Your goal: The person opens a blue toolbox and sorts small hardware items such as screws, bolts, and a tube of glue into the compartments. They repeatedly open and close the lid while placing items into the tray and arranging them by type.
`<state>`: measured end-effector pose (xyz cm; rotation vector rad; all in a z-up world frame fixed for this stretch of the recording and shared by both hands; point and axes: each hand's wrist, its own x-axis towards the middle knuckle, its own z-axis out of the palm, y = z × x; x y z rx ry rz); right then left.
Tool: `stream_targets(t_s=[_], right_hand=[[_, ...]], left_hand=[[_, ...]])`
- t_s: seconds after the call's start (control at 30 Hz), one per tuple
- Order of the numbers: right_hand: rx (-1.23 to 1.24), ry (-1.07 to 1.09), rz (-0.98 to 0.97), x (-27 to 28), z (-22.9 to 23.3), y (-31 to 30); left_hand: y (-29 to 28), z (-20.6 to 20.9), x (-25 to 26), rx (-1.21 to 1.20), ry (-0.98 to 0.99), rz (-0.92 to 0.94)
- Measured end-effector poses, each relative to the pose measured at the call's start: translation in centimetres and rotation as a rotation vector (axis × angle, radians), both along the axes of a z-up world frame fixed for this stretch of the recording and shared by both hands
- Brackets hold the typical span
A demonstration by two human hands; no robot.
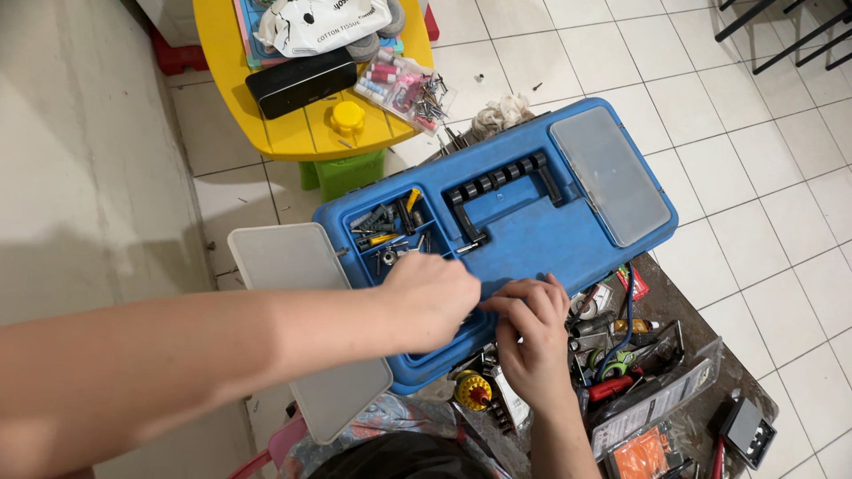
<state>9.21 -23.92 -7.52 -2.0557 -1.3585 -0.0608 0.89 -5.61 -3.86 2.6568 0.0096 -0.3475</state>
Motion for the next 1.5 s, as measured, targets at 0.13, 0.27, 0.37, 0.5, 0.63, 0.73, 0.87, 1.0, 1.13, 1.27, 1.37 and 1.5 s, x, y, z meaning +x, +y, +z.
stream_targets(t_s=[0.13, 0.27, 0.37, 0.5, 0.63, 0.73, 0.87, 1.0, 1.13, 1.27, 1.37, 1.5], right_hand=[[-0.005, -0.057, -0.030, -0.2, 0.1, 0.2], [-0.090, -0.170, -0.028, -1.1, 0.8, 0.9], [-0.175, -0.232, -0.052, -1.8, 1.6, 1.5], [-0.274, -0.292, -0.007, -2.0, 2.9, 1.9], [-0.451, -0.330, 0.056, -1.3, 4.1, 3.2], [-0.589, -0.351, 0.094, -0.8, 5.0, 4.5], [-0.705, -0.368, 0.137, -0.6, 5.7, 5.9], [-0.746, -0.361, 0.171, -0.5, 5.9, 6.4], [-0.728, -0.307, 0.212, -0.3, 6.2, 6.4], [-0.575, -0.292, 0.195, 0.4, 7.1, 5.7], [-0.392, -0.201, 0.184, 1.6, 7.8, 5.5], [-0.217, -0.102, 0.165, 2.7, 7.1, 6.6]], left_hand=[[1.2, -0.7, 1.6, 0.039, -0.137, -0.100], [1.7, -1.3, 2.9, 0.058, -0.226, -0.278], [1.9, -0.5, 3.3, 0.081, -0.243, -0.341], [3.6, 1.7, 3.9, -0.097, -0.262, -0.208], [6.4, 3.1, 3.2, -0.089, -0.127, -0.052], [6.8, 3.0, 2.6, -0.087, -0.104, -0.015], [6.5, 1.8, 2.5, -0.050, -0.090, -0.021], [6.2, 0.9, 2.5, 0.008, -0.088, -0.047], [7.3, 2.0, 2.8, -0.004, -0.141, 0.033], [9.9, 3.5, 3.3, 0.043, -0.130, 0.080], [10.9, 3.6, 2.9, 0.031, -0.044, 0.049], [11.1, 3.5, 2.7, -0.005, -0.032, 0.023]])
